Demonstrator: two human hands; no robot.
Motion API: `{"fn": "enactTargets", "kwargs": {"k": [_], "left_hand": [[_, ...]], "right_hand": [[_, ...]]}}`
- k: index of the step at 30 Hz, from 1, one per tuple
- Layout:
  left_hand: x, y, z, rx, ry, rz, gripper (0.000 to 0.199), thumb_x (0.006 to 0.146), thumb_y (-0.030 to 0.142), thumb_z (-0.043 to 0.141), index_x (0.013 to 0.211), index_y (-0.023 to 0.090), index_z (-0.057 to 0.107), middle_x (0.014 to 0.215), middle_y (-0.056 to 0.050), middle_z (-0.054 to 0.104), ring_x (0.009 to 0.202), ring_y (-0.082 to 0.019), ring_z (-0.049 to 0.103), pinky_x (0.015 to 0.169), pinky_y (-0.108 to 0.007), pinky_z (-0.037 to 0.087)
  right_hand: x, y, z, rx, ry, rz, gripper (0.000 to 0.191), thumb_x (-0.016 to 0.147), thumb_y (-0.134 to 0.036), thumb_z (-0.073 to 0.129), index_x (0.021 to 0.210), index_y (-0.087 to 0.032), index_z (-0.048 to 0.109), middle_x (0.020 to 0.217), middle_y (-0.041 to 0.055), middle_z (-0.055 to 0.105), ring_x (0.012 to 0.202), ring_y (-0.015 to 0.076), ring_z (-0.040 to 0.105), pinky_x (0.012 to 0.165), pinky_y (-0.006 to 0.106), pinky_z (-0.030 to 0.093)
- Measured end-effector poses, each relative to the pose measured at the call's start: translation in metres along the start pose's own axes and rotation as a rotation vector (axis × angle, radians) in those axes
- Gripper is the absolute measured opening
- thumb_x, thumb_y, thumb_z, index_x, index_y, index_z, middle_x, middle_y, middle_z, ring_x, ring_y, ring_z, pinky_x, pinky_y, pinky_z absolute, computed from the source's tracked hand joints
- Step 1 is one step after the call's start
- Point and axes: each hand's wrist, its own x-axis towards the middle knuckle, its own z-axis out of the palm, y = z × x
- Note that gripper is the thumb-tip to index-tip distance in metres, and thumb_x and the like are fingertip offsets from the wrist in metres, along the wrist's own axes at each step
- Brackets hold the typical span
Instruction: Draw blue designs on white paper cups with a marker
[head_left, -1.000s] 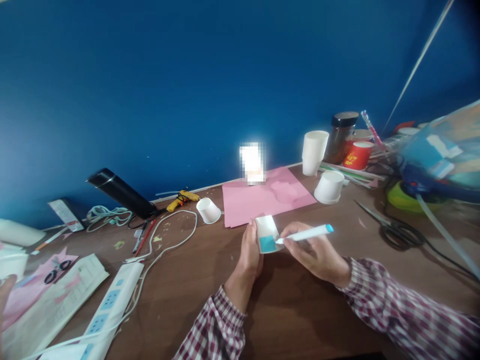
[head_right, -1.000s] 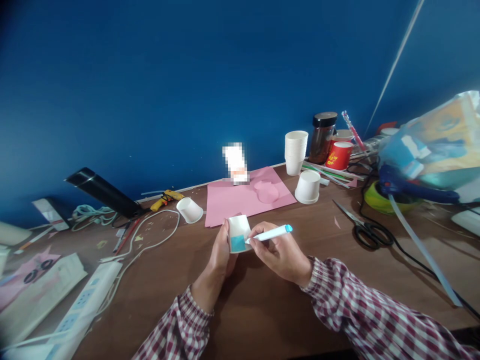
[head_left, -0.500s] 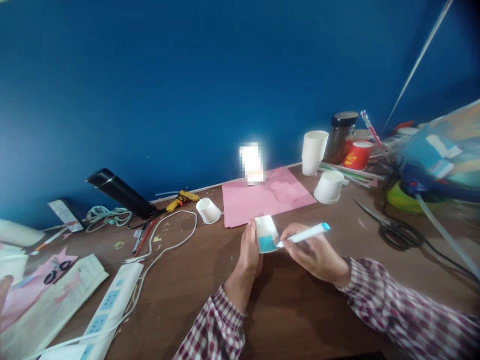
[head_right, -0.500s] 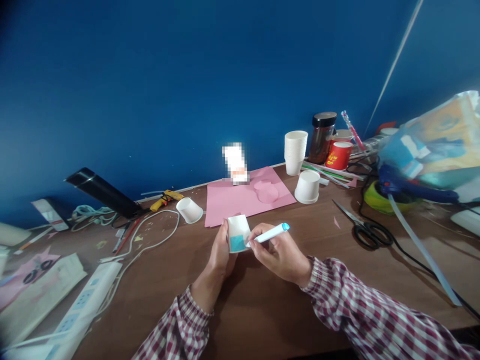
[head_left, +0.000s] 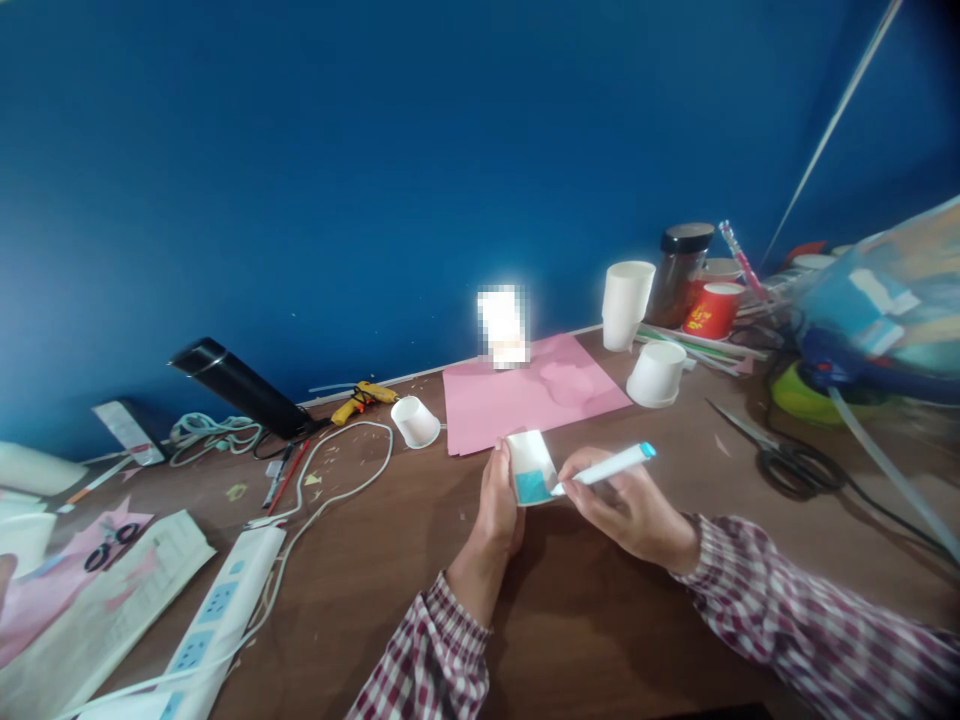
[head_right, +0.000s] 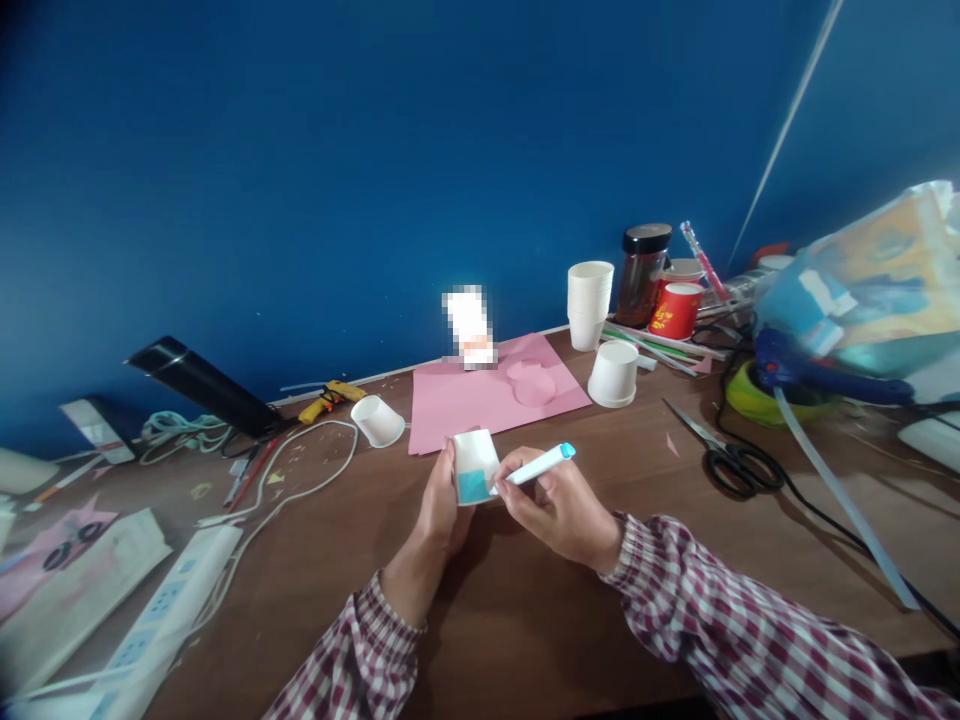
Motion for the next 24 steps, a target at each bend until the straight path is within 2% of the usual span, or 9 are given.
{"fn": "enactTargets", "kwargs": {"k": [17,21,24], "left_hand": [[-0.0035,0.0035,0.0036,0.046,0.018,0.031,0.043,0.078,0.055,0.061,0.091,0.014,0.062,0.088,-0.005,0.064,0.079,-0.016,0.057,0.075,-0.029,0.045],[-0.0048,0.0039,0.0048,0.052,0.006,0.032,0.042,0.079,0.054,0.061,0.09,0.013,0.062,0.082,-0.003,0.063,0.073,-0.014,0.055,0.071,-0.028,0.045],[-0.0044,0.0027,0.0043,0.029,-0.008,0.029,0.042,0.08,0.053,0.061,0.092,0.013,0.063,0.081,-0.003,0.062,0.071,-0.013,0.054,0.07,-0.027,0.045]], "right_hand": [[0.0003,0.0031,0.0017,0.039,-0.036,0.044,0.009,0.089,-0.018,0.052,0.084,-0.018,0.059,0.076,0.0019,0.063,0.07,0.0141,0.058,0.064,0.025,0.047],[-0.0007,0.0024,0.0019,0.051,-0.031,0.037,0.008,0.089,-0.019,0.053,0.086,-0.018,0.06,0.077,0.0024,0.064,0.071,0.0144,0.059,0.064,0.025,0.048],[-0.0002,0.0003,0.0022,0.073,0.009,0.055,0.008,0.088,-0.02,0.054,0.085,-0.018,0.061,0.075,0.0024,0.064,0.065,0.0136,0.058,0.058,0.024,0.048]]}}
